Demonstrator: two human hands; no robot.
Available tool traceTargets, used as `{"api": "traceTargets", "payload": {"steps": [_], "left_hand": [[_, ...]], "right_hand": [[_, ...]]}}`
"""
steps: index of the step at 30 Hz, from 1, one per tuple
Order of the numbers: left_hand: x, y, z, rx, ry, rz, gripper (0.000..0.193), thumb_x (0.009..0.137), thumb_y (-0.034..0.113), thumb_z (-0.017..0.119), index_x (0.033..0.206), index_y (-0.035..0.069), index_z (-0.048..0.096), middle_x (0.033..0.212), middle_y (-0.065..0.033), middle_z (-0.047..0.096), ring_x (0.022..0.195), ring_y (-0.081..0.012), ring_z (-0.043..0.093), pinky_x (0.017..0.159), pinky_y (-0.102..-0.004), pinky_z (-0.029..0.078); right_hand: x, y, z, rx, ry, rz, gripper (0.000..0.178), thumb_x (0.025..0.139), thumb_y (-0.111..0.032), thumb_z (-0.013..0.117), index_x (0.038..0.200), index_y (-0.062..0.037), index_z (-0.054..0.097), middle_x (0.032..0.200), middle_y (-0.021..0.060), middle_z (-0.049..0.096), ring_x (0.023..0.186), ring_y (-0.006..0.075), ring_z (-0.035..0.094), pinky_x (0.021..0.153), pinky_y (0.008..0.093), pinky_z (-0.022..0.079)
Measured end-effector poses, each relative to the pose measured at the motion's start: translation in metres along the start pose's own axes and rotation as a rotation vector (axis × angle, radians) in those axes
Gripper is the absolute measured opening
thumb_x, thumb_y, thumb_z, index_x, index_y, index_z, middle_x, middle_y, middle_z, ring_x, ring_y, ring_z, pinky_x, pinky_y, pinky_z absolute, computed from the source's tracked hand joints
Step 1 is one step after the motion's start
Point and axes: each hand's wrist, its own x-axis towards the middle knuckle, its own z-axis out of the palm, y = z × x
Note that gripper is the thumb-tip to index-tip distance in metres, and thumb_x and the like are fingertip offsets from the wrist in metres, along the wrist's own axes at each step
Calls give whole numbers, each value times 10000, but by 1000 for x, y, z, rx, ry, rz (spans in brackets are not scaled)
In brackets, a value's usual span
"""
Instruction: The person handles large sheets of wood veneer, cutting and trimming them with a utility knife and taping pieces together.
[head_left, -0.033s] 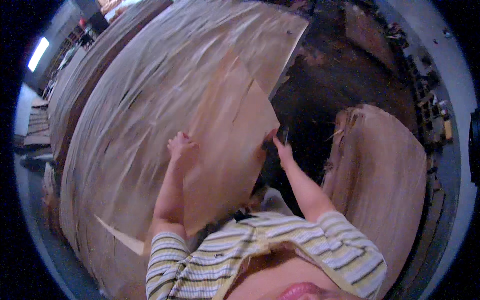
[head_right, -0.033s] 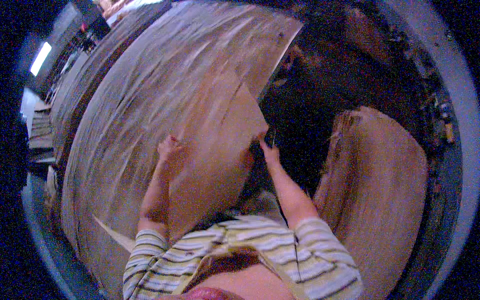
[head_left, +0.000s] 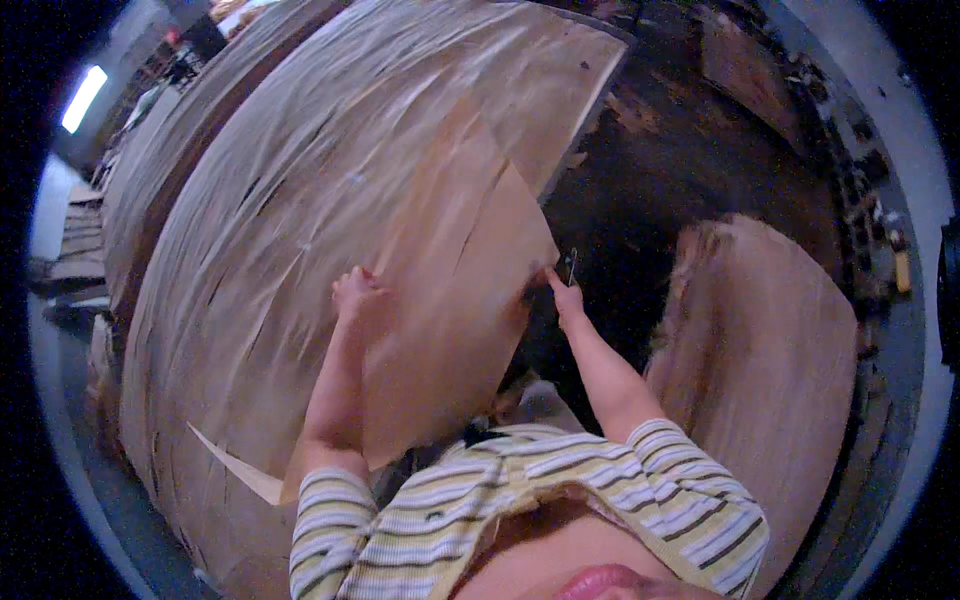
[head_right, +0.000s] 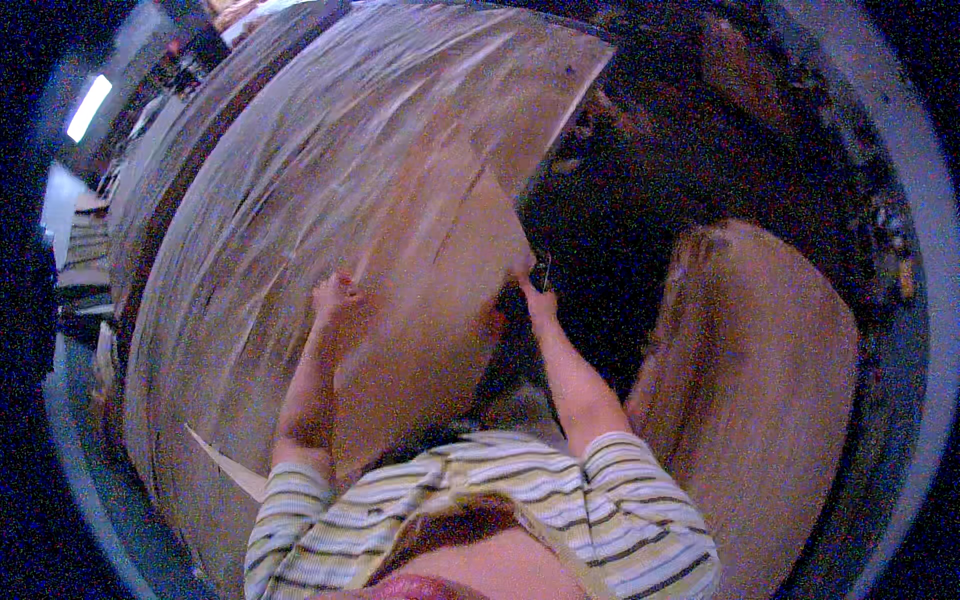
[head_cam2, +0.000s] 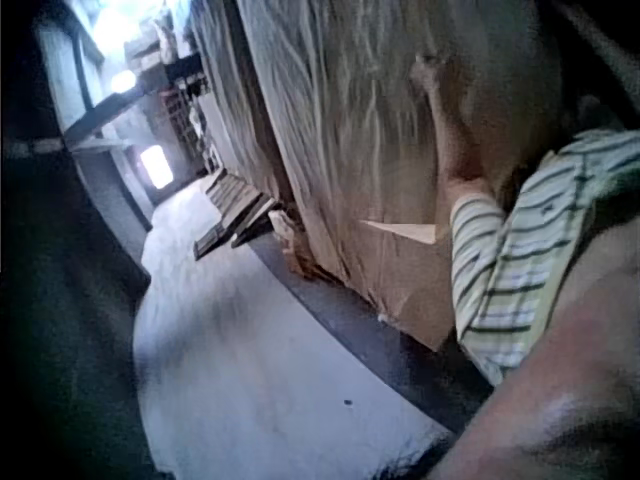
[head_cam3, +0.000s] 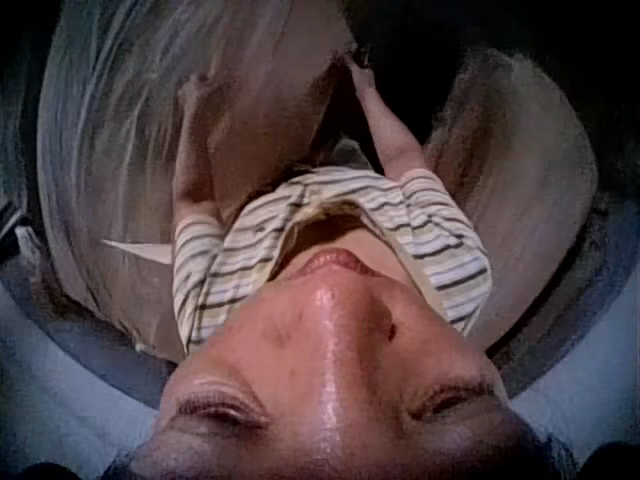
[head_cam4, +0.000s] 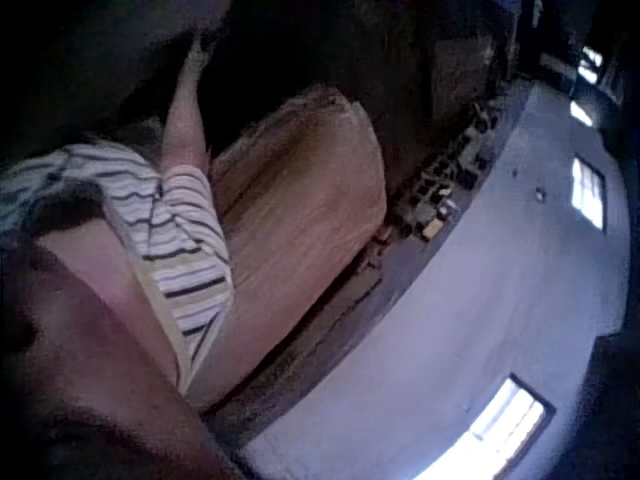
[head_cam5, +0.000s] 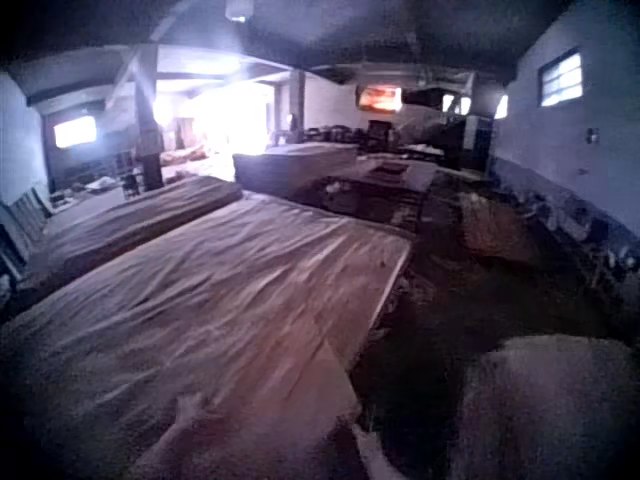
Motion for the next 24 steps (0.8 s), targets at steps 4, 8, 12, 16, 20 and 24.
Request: {"api": "traceTargets", "payload": {"steps": [4, 8, 12, 16, 20, 24], "left_hand": [[5, 32, 14, -40, 307, 26, 533, 535, 334, 716, 960, 102, 491, 981, -122, 518, 982, -305, 455, 821, -370, 392], [-6, -68, 29, -349, 156, -102, 551, 520, 329, 739, 946, 84, 491, 880, -111, 566, 848, -296, 538, 766, -368, 421], [-11, -38, 38, -87, 179, -62, 601, 620, 426, 651, 1077, 89, 452, 1095, -158, 480, 1013, -298, 461, 838, -372, 371], [-17, 74, 42, -48, 491, 71, 626, 720, 497, 510, 1190, 103, 389, 1248, -183, 324, 1152, -311, 311, 929, -418, 258], [62, 31, 93, -21, 564, 18, 677, 742, 557, 437, 1221, 85, 356, 1261, -188, 314, 1166, -327, 287, 942, -459, 210], [118, 208, 54, -236, 449, 72, 725, 725, 581, 439, 1227, 68, 341, 1223, -185, 359, 1144, -321, 309, 927, -452, 224]], "right_hand": [[74, -4, -10, 213, -189, 109, 157, 719, -191, 618, 785, -60, 562, 662, -22, 519, 580, 93, 472, 550, 236, 383], [-29, -106, 15, 142, -667, -161, 20, 737, -48, 555, 753, -53, 544, 687, -33, 519, 601, 79, 468, 561, 226, 387], [-47, -186, 3, 333, -816, -182, 72, 735, -46, 560, 795, -74, 530, 680, -41, 502, 599, 55, 458, 551, 197, 379], [24, -231, -9, 498, -763, -124, 105, 724, -37, 569, 783, -95, 504, 670, -47, 484, 599, 54, 459, 544, 189, 377], [71, -278, -10, 438, -766, -110, 126, 714, -36, 576, 759, -117, 490, 703, -41, 488, 621, 55, 472, 544, 190, 378], [161, -316, -40, 260, -510, -187, 113, 714, -67, 590, 777, -117, 511, 712, -33, 504, 623, 61, 481, 554, 199, 392]]}}
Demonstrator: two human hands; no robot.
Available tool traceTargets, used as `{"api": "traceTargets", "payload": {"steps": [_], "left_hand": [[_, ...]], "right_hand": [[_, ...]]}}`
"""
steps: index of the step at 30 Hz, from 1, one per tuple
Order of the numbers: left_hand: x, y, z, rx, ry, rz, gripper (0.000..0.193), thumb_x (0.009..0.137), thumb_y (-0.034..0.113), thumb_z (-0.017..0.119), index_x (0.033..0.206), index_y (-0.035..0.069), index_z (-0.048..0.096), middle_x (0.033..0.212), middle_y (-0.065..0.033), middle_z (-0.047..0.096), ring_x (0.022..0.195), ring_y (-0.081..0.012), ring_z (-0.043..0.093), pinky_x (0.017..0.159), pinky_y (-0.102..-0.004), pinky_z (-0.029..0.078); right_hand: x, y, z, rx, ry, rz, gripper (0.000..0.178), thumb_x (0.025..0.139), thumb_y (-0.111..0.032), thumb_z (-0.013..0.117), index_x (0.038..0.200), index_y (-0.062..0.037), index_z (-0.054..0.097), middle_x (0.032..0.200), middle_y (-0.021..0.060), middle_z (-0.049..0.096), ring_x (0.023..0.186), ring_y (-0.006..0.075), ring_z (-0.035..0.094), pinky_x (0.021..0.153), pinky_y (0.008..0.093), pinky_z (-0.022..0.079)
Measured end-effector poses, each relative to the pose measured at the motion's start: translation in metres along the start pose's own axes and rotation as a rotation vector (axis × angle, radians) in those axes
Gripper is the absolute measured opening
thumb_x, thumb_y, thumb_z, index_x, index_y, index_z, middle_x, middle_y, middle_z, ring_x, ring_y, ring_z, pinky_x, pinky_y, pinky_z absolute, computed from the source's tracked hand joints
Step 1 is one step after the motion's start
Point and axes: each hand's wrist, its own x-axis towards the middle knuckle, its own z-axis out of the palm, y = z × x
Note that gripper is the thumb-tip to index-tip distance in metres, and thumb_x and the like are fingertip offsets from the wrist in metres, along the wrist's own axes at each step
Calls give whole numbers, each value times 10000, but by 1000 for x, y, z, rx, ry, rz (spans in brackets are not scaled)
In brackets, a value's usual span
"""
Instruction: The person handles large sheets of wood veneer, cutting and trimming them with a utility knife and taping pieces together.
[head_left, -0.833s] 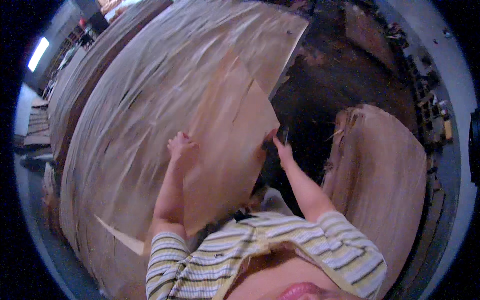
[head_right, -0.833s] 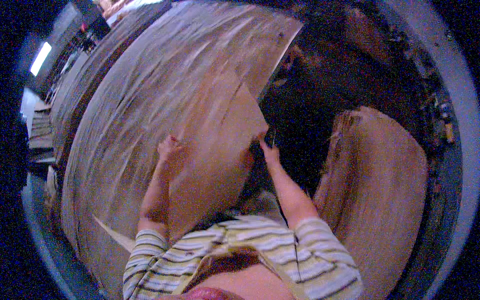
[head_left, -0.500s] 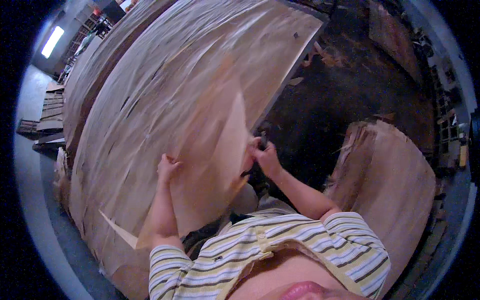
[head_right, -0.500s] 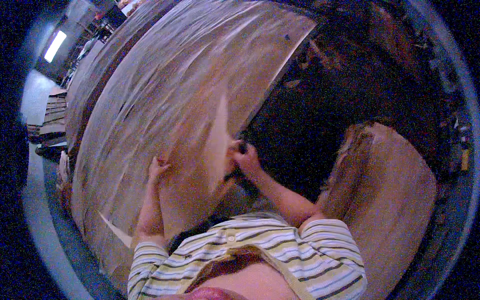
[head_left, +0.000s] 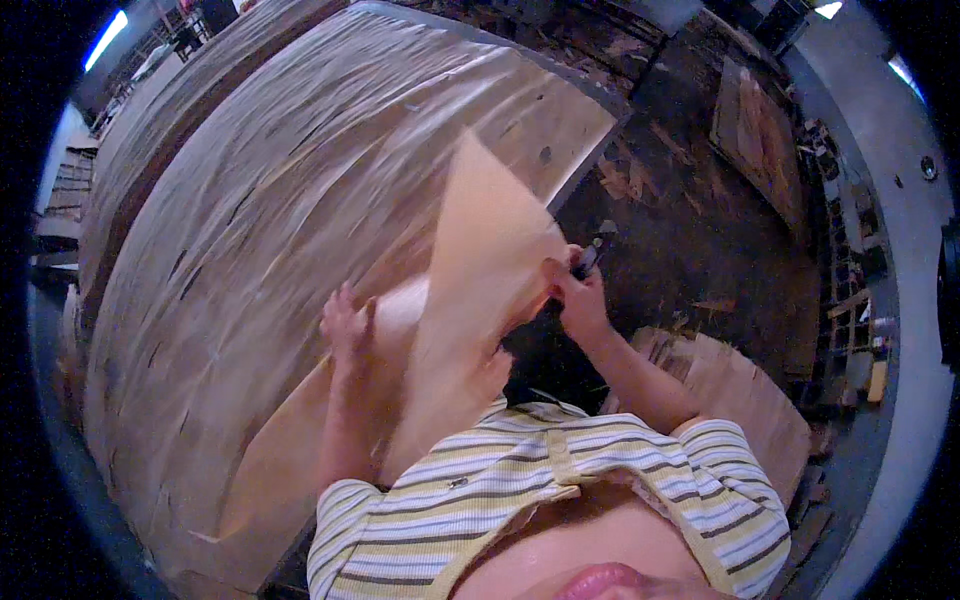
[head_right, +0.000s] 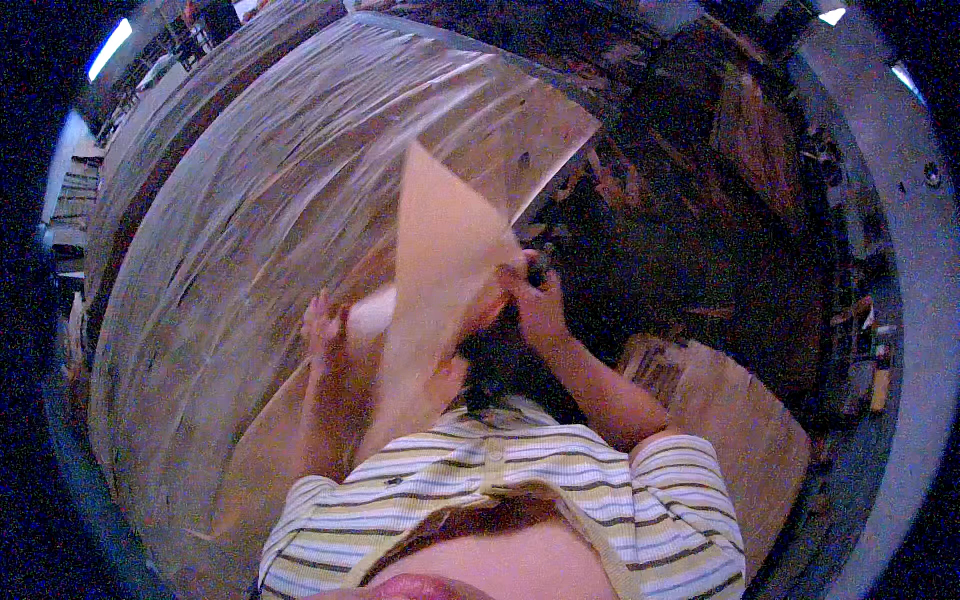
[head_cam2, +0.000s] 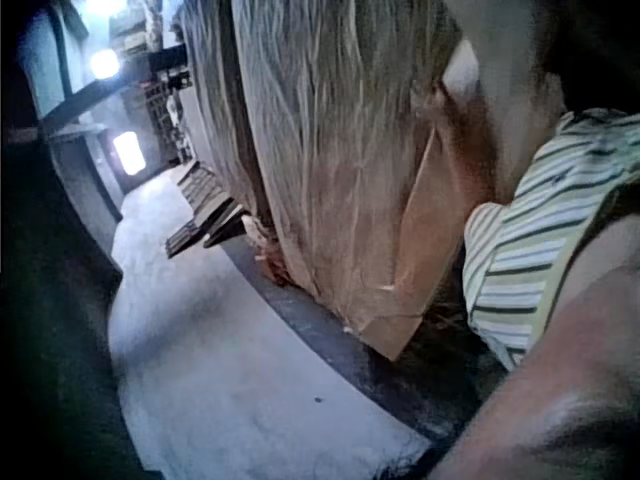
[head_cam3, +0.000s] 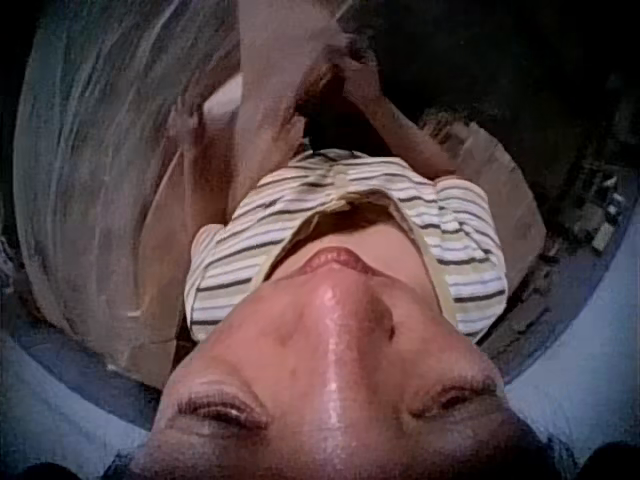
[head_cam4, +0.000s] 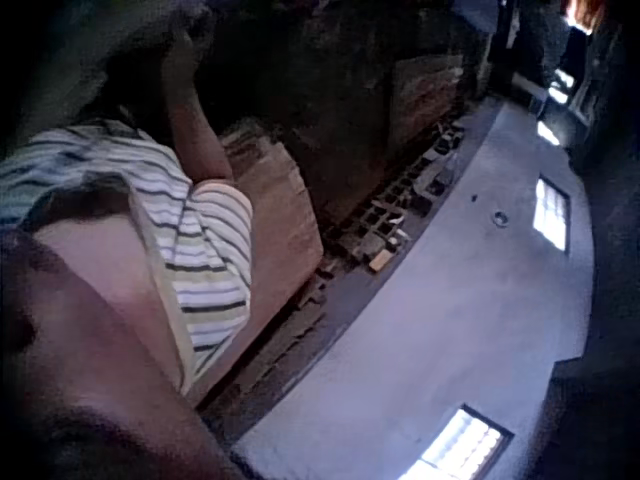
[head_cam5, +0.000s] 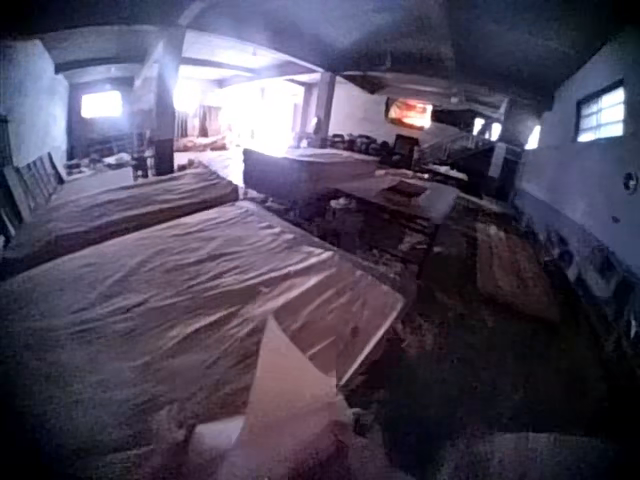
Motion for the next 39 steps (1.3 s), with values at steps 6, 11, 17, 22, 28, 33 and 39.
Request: {"api": "traceTargets", "payload": {"steps": [6, 11, 17, 22, 28, 33, 39], "left_hand": [[29, 115, 1, 90, -76, 89, 685, 620, 422, 644, 1135, 42, 400, 1110, -159, 432, 1082, -303, 360, 898, -425, 268], [63, 155, 13, 84, -185, -77, 693, 564, 365, 694, 1109, 52, 404, 1088, -135, 439, 1048, -300, 372, 888, -417, 282], [95, 154, 19, 149, -268, -172, 500, 575, 274, 696, 994, 108, 479, 917, -92, 541, 941, -296, 453, 818, -385, 350], [94, 122, 40, 78, -211, -147, 194, 673, 126, 610, 839, 66, 529, 802, -105, 556, 796, -272, 513, 691, -344, 408], [145, 275, 56, -370, -148, -103, 80, 743, 66, 532, 804, 42, 487, 695, -143, 522, 623, -246, 494, 587, -294, 410], [149, 288, 118, -308, -109, 28, 149, 768, 205, 522, 812, 67, 492, 761, -133, 540, 699, -308, 538, 595, -350, 433], [160, 333, 120, 33, -201, 56, 229, 702, 274, 583, 820, 99, 494, 768, -99, 527, 718, -294, 547, 627, -393, 441]], "right_hand": [[67, 27, -82, -93, 160, 2, 92, 735, -72, 572, 808, -97, 521, 742, -28, 516, 652, 68, 491, 583, 215, 405], [127, 45, -136, -525, -164, -143, 114, 748, -19, 542, 855, -42, 514, 784, -6, 530, 725, 96, 506, 668, 241, 423], [162, 13, -131, -503, -1035, -64, 230, 695, 32, 589, 911, -22, 532, 843, 62, 553, 778, 112, 518, 700, 246, 422], [203, 14, -157, -536, -1041, 327, 266, 691, -69, 621, 936, -10, 536, 872, 69, 580, 808, 122, 524, 735, 263, 416], [260, 22, -233, -234, -505, 661, 234, 688, -88, 611, 901, -34, 532, 809, 50, 567, 713, 135, 524, 646, 265, 427], [254, 31, -303, -542, -352, 508, 263, 702, -95, 608, 946, -45, 524, 800, 42, 570, 674, 130, 524, 594, 252, 431], [251, 10, -334, -646, 113, 545, 324, 785, -235, 557, 1053, -79, 460, 717, -18, 481, 520, 75, 395, 450, 214, 325]]}}
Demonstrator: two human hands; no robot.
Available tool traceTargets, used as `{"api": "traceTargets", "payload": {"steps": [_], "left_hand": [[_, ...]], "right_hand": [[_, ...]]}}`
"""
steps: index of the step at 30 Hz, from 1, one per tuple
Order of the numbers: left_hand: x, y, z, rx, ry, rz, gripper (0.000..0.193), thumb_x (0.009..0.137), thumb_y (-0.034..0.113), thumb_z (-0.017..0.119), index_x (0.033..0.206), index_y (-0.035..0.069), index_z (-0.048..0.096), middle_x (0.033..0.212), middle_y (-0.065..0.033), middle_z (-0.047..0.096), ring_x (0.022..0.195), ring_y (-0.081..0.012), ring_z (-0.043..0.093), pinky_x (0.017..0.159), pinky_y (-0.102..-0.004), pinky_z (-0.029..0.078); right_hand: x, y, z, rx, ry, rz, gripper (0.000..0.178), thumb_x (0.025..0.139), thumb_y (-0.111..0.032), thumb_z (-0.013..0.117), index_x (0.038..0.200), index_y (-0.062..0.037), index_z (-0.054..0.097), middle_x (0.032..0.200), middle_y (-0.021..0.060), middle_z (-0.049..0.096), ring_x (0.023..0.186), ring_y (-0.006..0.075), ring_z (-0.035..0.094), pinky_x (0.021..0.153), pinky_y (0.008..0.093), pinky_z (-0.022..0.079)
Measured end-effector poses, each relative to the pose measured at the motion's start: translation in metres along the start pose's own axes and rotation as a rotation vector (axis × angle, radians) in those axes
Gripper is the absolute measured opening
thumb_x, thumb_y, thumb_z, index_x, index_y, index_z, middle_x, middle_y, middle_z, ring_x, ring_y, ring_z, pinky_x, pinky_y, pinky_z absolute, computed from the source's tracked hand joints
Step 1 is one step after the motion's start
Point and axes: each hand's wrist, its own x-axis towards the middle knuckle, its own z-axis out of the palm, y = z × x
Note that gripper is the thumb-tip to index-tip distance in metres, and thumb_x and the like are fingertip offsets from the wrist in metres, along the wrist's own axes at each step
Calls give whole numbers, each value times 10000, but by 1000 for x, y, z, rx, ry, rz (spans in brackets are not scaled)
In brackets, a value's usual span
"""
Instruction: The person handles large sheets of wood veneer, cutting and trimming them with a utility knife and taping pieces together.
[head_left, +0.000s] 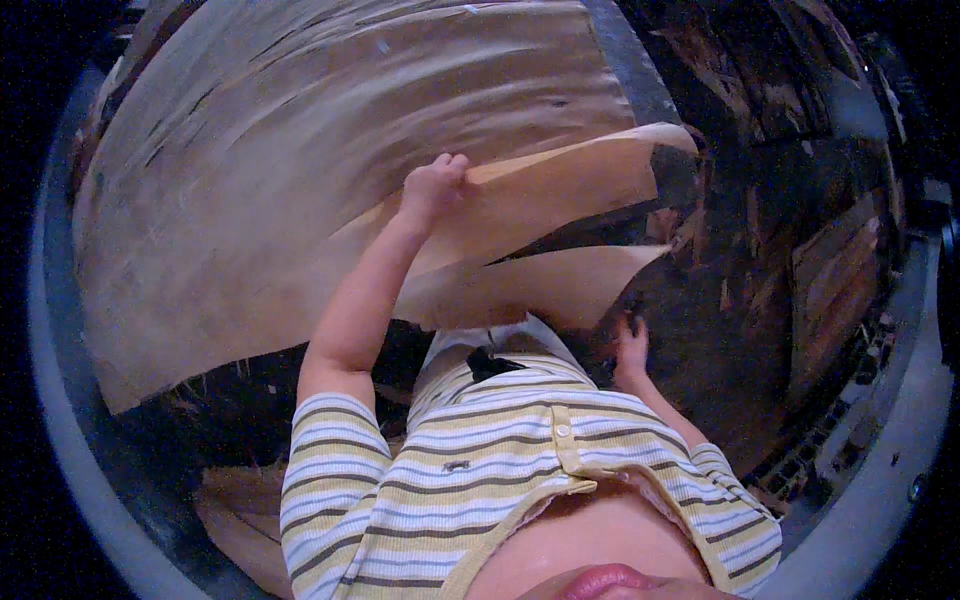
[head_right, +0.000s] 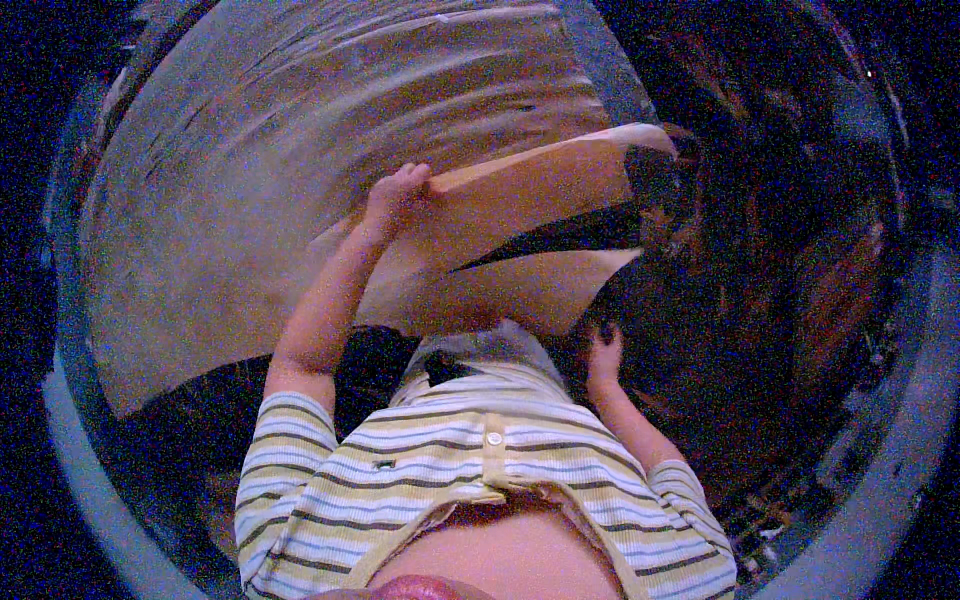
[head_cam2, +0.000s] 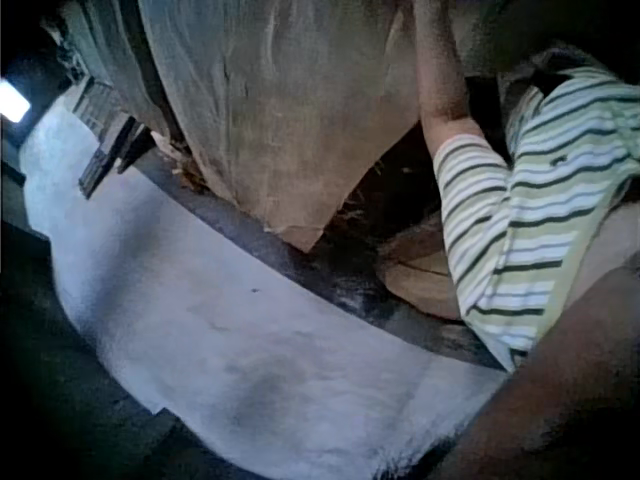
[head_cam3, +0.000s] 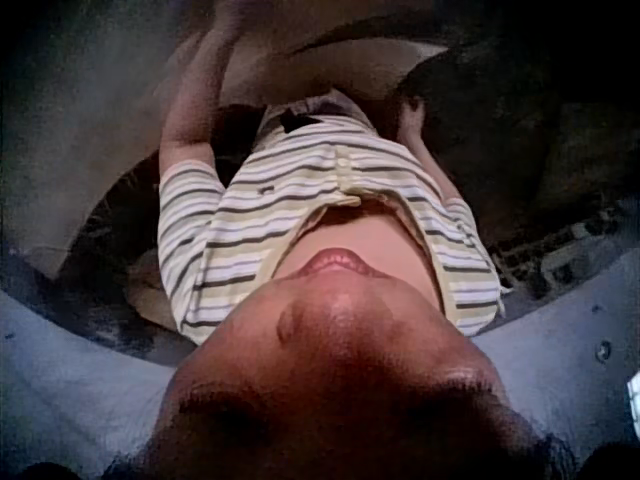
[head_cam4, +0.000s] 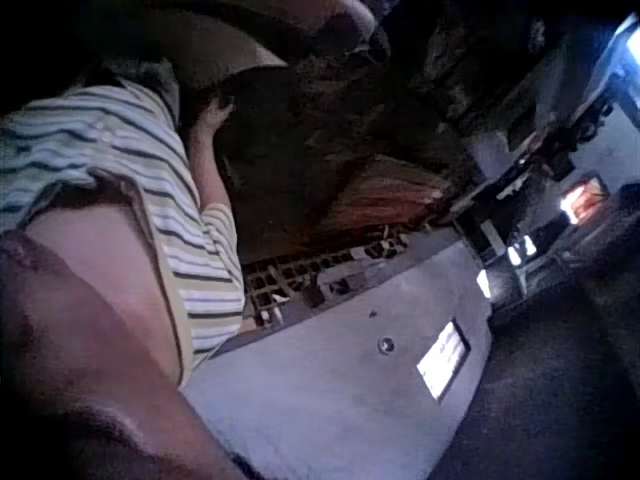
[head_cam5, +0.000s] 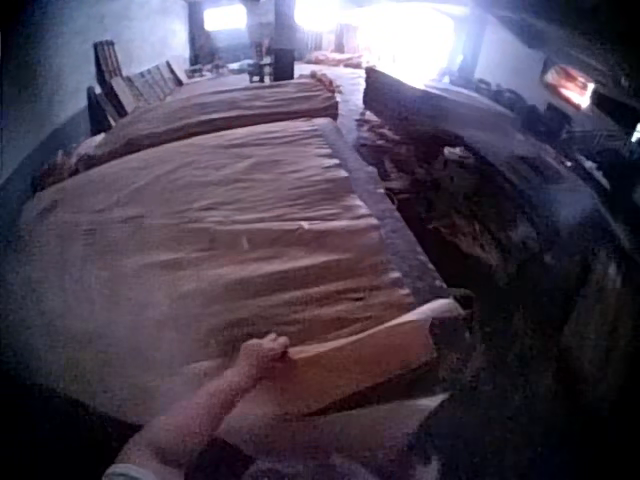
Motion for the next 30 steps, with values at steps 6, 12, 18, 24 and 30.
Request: {"api": "traceTargets", "payload": {"steps": [6, 12, 18, 24, 30], "left_hand": [[-45, 21, 24, 137, 418, 21, 333, 605, 267, 643, 846, 110, 476, 839, -59, 497, 869, -238, 501, 743, -411, 379], [-86, 36, 74, 275, 330, 223, 248, 682, 203, 522, 920, 137, 506, 983, -82, 446, 924, -235, 444, 781, -367, 339], [-199, -8, 28, 112, 581, -171, 306, 715, 116, 493, 1021, 110, 489, 1074, -81, 447, 1043, -237, 403, 914, -390, 286], [-231, -23, -3, 83, 533, -202, 338, 724, 86, 460, 1062, 69, 443, 1109, -70, 431, 1076, -237, 384, 952, -404, 240], [-176, 2, 63, 98, 453, -177, 315, 724, 85, 437, 1038, 67, 450, 1099, -65, 436, 1072, -239, 383, 940, -396, 251]], "right_hand": [[-14, -104, -7, -175, -217, -564, 269, 843, -273, 477, 999, -59, 520, 746, -34, 484, 529, 30, 384, 451, 170, 305], [-3, -131, 137, -566, -819, -557, 189, 846, -189, 410, 816, -27, 502, 648, 20, 532, 483, 80, 457, 418, 225, 369], [-37, -113, 131, -587, -833, -411, 199, 841, -218, 389, 873, -43, 479, 634, 56, 538, 493, 87, 484, 385, 240, 367], [-153, -89, 188, -646, -670, -191, 205, 799, -242, 468, 913, -73, 450, 642, 115, 575, 642, 254, 600, 521, 365, 463], [-60, -39, 171, -1267, -672, -1315, 116, 739, -121, 469, 831, -72, 420, 592, 95, 561, 560, 272, 579, 452, 363, 456]]}}
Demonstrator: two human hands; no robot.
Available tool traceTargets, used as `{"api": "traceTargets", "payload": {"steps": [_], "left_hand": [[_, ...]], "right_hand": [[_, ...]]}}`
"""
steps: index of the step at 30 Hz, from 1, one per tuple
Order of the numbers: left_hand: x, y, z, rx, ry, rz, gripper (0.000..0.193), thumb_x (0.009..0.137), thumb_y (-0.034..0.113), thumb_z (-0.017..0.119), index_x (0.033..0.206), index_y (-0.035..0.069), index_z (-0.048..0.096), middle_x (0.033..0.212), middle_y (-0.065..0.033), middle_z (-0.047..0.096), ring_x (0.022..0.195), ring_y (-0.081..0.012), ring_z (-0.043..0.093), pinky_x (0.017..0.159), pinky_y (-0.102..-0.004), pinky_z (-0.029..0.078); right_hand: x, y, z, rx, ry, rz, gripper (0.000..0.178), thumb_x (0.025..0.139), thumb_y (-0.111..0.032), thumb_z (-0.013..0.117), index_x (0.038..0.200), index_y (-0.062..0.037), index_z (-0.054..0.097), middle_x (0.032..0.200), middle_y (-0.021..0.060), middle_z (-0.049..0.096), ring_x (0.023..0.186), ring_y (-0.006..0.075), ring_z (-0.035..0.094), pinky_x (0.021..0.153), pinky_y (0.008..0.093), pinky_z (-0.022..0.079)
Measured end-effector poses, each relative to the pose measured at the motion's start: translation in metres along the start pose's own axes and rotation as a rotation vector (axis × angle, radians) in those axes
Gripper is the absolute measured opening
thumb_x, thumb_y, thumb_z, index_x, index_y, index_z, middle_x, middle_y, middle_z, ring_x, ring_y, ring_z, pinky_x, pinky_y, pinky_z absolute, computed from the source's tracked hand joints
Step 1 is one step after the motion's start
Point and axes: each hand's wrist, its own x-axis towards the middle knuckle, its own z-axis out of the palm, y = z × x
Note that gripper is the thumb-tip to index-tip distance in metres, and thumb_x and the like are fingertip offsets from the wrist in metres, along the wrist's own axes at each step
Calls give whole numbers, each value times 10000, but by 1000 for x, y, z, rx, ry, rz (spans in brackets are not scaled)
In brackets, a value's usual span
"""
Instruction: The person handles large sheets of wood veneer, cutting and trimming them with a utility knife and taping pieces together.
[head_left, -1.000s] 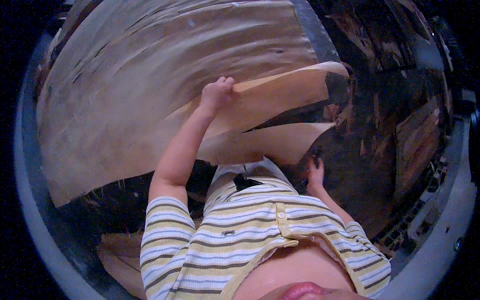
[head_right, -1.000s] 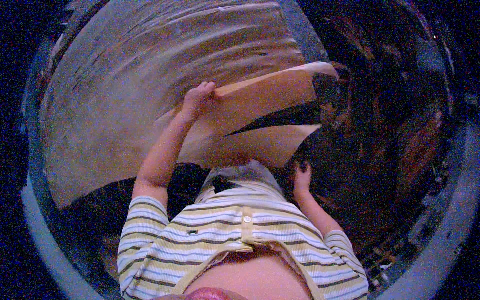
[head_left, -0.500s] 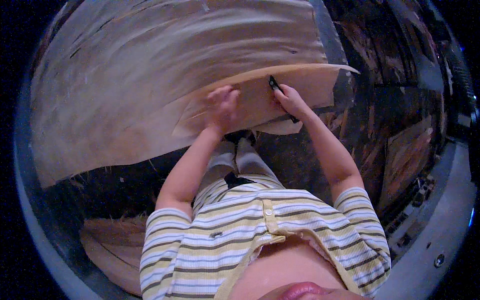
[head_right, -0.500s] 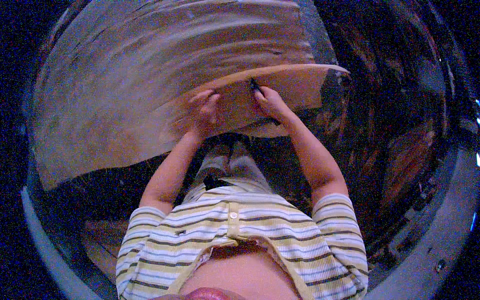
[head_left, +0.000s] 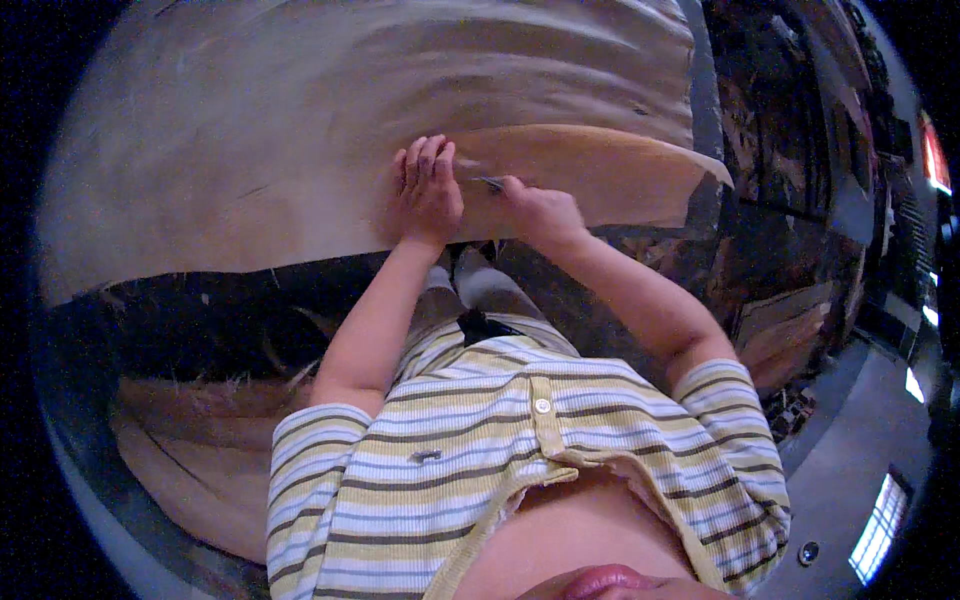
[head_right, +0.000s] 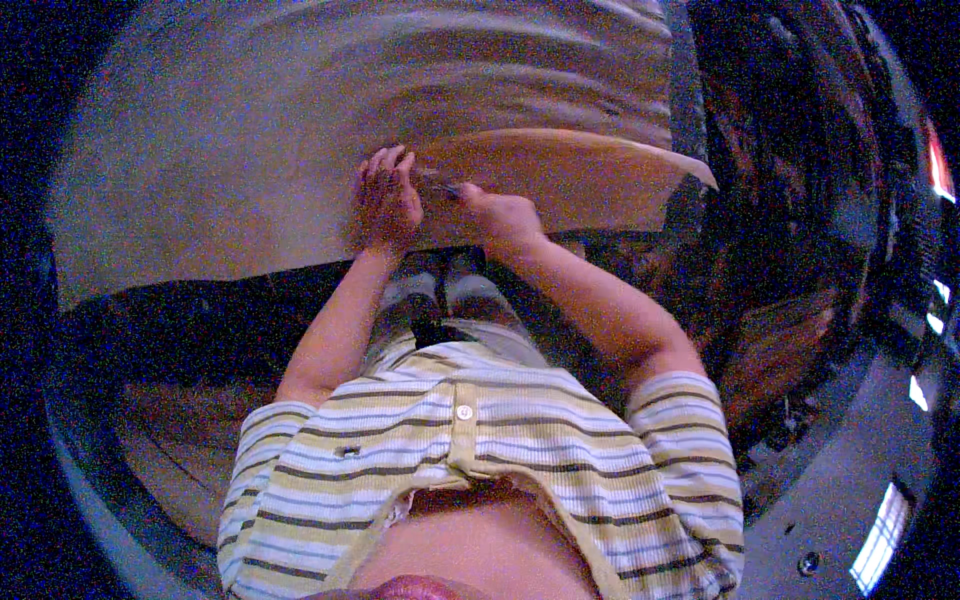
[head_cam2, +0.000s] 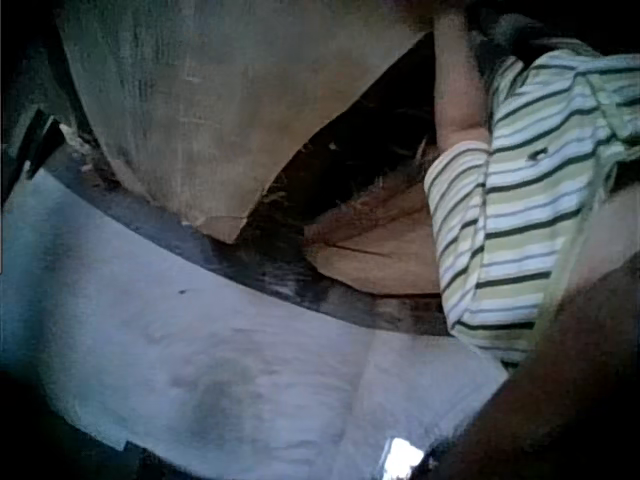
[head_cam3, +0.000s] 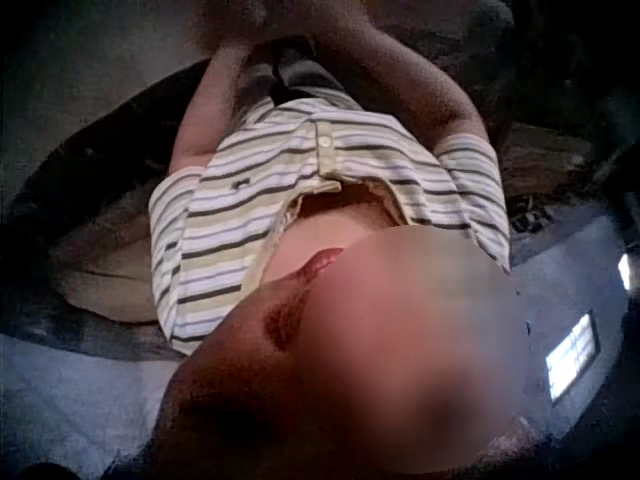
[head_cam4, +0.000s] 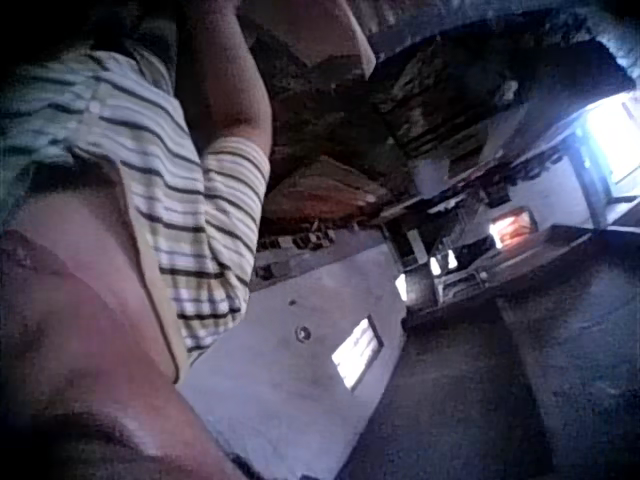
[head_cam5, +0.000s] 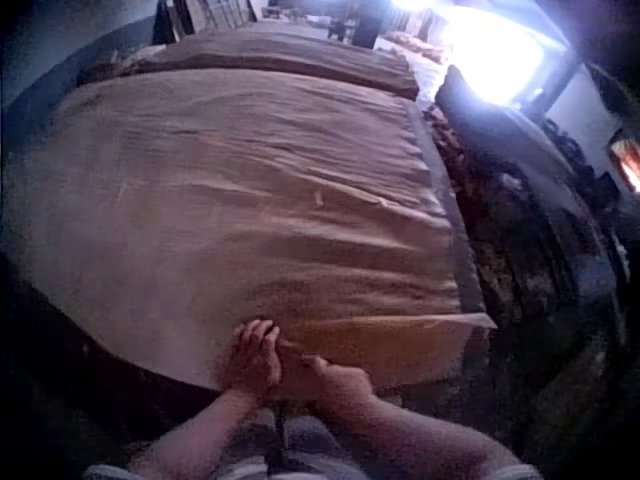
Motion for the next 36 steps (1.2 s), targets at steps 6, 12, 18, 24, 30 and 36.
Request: {"api": "traceTargets", "payload": {"steps": [6, 12, 18, 24, 30, 36], "left_hand": [[-2, 43, 30, 16, 22, -20, 351, 702, 191, 514, 1023, 64, 453, 1106, -70, 424, 1089, -246, 366, 940, -433, 224], [-18, 128, 62, -3, 66, -69, 628, 634, 443, 590, 1071, 52, 364, 1122, -113, 394, 1112, -298, 327, 935, -501, 185], [-33, 154, 90, 0, 75, 10, 713, 625, 529, 581, 1098, 54, 340, 1167, -132, 359, 1140, -320, 291, 939, -518, 164], [-68, 138, 106, -2, 135, 26, 697, 598, 507, 619, 1063, 48, 374, 1137, -111, 368, 1122, -302, 299, 951, -482, 180], [-78, 166, 133, -140, 223, -28, 750, 579, 531, 622, 1094, 43, 379, 1107, -126, 376, 1111, -309, 305, 950, -477, 202], [-72, 210, 195, -85, 196, -20, 765, 544, 515, 649, 1090, 49, 386, 1083, -140, 374, 1097, -322, 306, 951, -478, 208]], "right_hand": [[-80, 84, -8, -209, -242, 102, 205, 754, -194, 484, 926, -115, 405, 654, 105, 580, 597, 282, 593, 457, 396, 461], [-125, 153, -27, -224, -387, -14, 207, 759, -188, 466, 951, -116, 437, 672, 93, 584, 588, 275, 591, 459, 388, 463], [-211, 325, -60, -386, -317, -146, 232, 755, -169, 473, 980, -119, 485, 719, 96, 576, 661, 274, 582, 532, 385, 468], [-224, 328, -24, 112, -196, 98, 198, 774, -153, 473, 966, -108, 478, 781, 137, 564, 742, 321, 551, 603, 404, 455], [-105, 202, 26, -136, -123, -311, 168, 754, -154, 502, 921, -138, 498, 814, 110, 577, 752, 274, 571, 575, 377, 471], [-96, 191, 7, -359, -264, -388, 223, 730, -139, 518, 950, -125, 482, 773, 48, 590, 713, 223, 598, 530, 323, 486]]}}
